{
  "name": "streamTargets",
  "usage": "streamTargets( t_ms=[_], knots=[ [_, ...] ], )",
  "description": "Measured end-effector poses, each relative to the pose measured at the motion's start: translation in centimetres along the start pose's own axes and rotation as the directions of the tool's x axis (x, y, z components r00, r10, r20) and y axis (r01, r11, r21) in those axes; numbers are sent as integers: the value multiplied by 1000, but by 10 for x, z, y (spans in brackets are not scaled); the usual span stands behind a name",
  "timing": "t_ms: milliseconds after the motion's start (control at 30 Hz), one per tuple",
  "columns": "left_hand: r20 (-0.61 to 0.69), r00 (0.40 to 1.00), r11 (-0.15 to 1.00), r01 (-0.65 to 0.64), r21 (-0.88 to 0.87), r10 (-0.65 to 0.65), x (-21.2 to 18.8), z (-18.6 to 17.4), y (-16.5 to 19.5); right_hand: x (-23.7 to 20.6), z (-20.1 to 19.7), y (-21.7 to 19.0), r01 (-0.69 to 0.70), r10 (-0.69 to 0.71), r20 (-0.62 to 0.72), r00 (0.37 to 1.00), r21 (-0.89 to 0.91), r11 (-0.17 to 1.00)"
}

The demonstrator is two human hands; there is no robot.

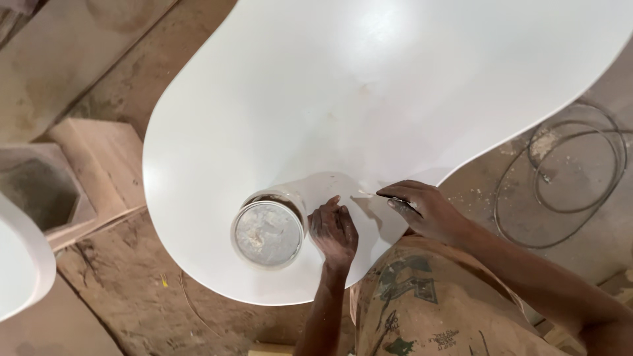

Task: The person applies a filler substance to a white, irregularly shaped table surface using a small scraper. They repeatedly scoop filler from a container and spread it across the table, moving around the object to cover different areas.

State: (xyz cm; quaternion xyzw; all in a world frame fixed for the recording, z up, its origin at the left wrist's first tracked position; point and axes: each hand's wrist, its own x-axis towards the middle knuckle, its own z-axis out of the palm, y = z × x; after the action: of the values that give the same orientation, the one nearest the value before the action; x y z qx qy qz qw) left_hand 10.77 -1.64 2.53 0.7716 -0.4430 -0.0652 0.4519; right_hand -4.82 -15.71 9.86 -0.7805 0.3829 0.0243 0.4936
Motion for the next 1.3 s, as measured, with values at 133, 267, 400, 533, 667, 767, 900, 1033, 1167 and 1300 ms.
streamTargets(
  t_ms=[133,267,400,533,667,767,900,1033,1167,1300],
  knots=[
    [44,998,999,-39,13,39,4,-2,-8,-14,3,9,-223,224,-16,974,43,974],
    [102,992,997,-75,21,73,5,-4,-18,-39,10,22,-234,255,-165,953,140,962],
    [140,982,991,-132,26,127,9,-7,-27,-64,29,35,-138,204,-306,930,224,965],
    [143,980,988,-148,53,140,17,-15,-31,-77,44,47,-171,284,-319,904,339,925],
    [161,978,985,-149,90,134,14,-25,-30,-82,38,58,-138,247,-315,916,330,934],
    [131,980,976,-168,142,150,1,-26,-32,-84,24,66,-60,189,-338,922,356,933],
    [153,983,930,-145,337,98,-28,-22,-38,-87,5,79,19,110,-367,924,332,943],
    [223,971,857,-186,481,85,-54,-12,-33,-92,-7,99,70,112,-381,918,433,899],
    [270,954,807,-257,532,126,-62,-1,-14,-94,-5,122,-40,197,-334,922,424,905],
    [280,954,787,-256,562,110,-60,-3,-1,-92,12,136,20,153,-344,926,451,892]
  ],
)
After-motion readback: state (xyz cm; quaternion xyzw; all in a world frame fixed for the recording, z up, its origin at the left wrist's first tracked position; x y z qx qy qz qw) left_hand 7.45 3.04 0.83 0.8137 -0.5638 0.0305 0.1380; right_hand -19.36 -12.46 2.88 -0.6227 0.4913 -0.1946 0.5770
